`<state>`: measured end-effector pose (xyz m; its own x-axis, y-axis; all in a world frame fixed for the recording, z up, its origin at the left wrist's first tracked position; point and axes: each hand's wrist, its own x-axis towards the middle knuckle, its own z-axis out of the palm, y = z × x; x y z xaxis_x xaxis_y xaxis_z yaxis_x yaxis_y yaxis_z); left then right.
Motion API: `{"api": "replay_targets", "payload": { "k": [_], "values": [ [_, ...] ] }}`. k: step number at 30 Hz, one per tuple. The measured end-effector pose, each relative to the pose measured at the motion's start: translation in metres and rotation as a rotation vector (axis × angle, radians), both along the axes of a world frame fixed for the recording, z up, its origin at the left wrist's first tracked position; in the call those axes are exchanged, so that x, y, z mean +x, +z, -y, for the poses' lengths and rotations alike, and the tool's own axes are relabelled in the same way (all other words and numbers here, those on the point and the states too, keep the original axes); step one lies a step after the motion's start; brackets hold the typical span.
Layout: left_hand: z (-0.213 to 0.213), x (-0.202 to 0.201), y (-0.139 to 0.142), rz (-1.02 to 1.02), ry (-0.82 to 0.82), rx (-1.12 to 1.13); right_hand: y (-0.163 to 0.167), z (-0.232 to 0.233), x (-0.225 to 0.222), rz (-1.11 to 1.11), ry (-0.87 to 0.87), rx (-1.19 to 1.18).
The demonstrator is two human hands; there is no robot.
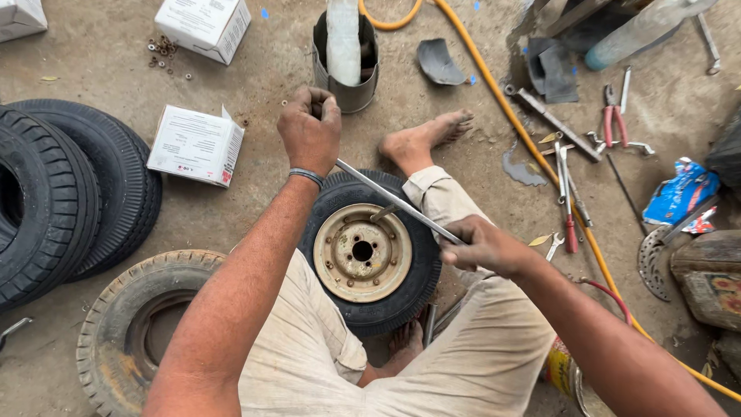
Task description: The person sits on the floor and uses a metal tire lever to pry and adjust the valve stem on a small wheel. They repeatedly insert the lever into the rim, apply leverage, and reposition the tool to manipulate the valve area.
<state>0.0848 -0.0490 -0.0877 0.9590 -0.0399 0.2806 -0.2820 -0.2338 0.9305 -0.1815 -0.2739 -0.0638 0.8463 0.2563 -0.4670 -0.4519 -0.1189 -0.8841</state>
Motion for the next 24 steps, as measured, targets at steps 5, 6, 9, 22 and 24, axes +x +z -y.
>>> {"api": "replay_targets", "payload": {
  "k": [5, 6, 9, 22, 24],
  "values": [
    [0.029, 0.022, -0.006, 0.012, -0.197, -0.114, -0.019, -0.032, -0.024, 0.127, -0.166, 0.102],
    [0.043, 0.024, -0.003, 0.028, -0.163, -0.069, -0.022, -0.05, -0.032, 0.117, -0.273, 0.078],
    [0.09, 0.025, 0.012, 0.076, -0.241, 0.065, -0.032, -0.107, -0.047, -0.059, -0.676, 0.072],
    [0.11, 0.016, 0.02, -0.098, -0.501, 0.265, -0.058, -0.143, -0.047, 0.002, -0.876, 0.092],
    [0.122, 0.013, 0.02, -0.079, -0.526, 0.267, -0.069, -0.156, -0.044, 0.029, -0.946, 0.155]
  ]
}}
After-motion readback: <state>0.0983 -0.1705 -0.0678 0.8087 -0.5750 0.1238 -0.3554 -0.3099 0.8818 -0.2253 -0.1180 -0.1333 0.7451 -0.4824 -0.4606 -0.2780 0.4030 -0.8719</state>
